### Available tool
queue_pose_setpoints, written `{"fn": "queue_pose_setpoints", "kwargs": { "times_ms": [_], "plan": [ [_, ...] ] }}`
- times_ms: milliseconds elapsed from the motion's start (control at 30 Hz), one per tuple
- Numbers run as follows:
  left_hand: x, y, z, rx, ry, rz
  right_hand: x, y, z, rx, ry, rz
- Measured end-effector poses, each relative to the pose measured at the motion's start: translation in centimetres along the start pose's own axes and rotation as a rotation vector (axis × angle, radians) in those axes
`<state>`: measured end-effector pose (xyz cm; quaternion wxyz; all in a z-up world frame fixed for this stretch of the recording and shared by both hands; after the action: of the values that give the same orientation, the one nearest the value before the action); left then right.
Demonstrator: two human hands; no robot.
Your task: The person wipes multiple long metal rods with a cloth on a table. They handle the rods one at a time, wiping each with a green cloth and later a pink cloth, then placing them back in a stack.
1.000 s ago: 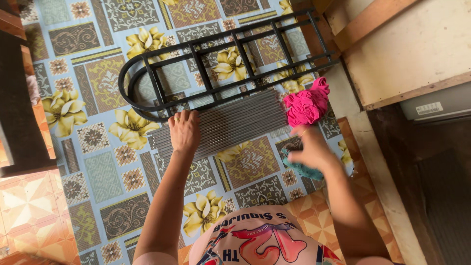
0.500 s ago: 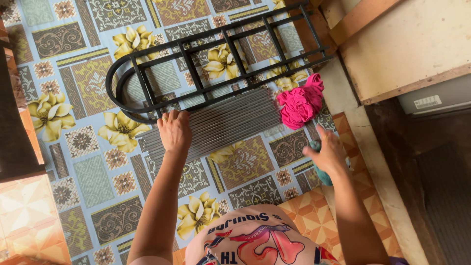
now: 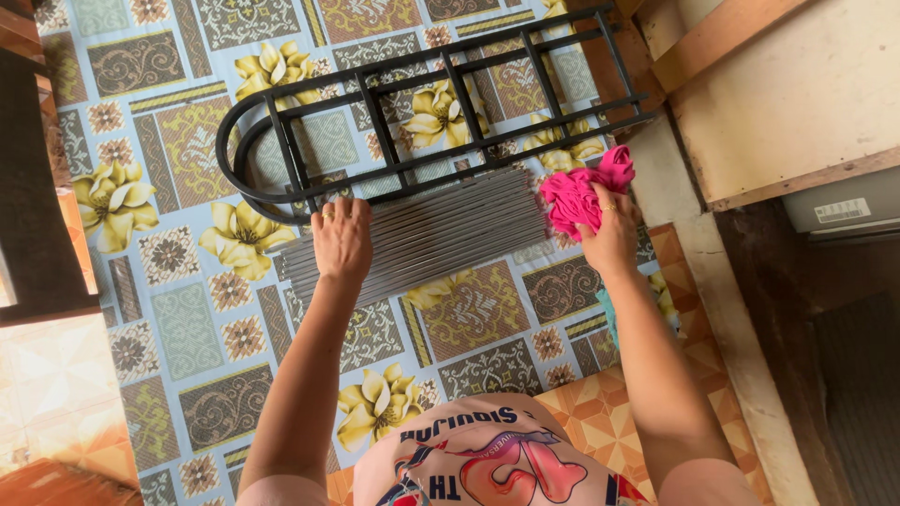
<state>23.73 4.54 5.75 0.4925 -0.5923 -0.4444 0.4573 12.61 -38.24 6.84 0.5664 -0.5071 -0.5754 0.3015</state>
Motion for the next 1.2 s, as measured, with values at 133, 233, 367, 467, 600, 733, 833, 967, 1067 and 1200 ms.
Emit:
{"fn": "queue_pose_setpoints", "kwargs": {
  "times_ms": [133, 233, 367, 467, 600, 733, 833, 967, 1067, 1200],
  "plan": [
    [-0.2, -1.9, 0.9, 0.013, 0.097, -0.034, -2.5, 0.1, -0.3, -0.103, 0.111, -0.477],
    [-0.3, -4.5, 2.5, 0.035, 0.038, 0.026, -3.1, -1.7, 0.7, -0.370, 0.267, -1.030],
    [-2.2, -8.0, 6.0, -0.124, -0.160, 0.700, 1.6, -4.7, 2.1, -0.242, 0.062, -1.712],
    [-6.0, -9.0, 8.4, -0.157, -0.137, 1.263, 8.3, -4.1, 3.5, -0.043, 0.063, -1.804],
    [-12.1, -9.1, 11.0, -0.153, -0.244, 1.139, 20.2, -3.0, 6.9, 0.713, -0.338, -2.741],
    [-15.0, -10.1, 12.8, -0.238, -0.153, 1.132, 20.6, -0.8, 5.2, 0.057, 0.017, -1.595],
    [-16.3, -11.0, 13.9, -0.249, -0.127, 0.874, 19.6, -1.2, 3.6, 0.028, 0.131, -1.682],
    [-16.9, -11.5, 15.9, -0.056, -0.192, 0.940, 16.4, -2.2, -0.7, 0.058, 0.464, -1.779],
    [-16.8, -12.4, 18.4, 0.019, -0.220, 0.979, 13.7, -5.3, -4.4, 0.047, 0.244, -1.918],
    [-16.4, -13.0, 20.2, -0.030, -0.137, 1.022, 10.1, -5.3, -6.2, -0.044, 0.303, -1.832]
  ]
}}
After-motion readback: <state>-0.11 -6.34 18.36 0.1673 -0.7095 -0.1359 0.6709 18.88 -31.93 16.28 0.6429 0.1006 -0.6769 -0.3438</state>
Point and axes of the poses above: each hand's wrist, its own z-axis away from the middle knuckle, its own y-axis out of the palm, x = y × z, the point moved 5 cm from there along -z, towards the middle knuckle, and after that the axes turned 6 degrees about -y, right-handed, at the moved point
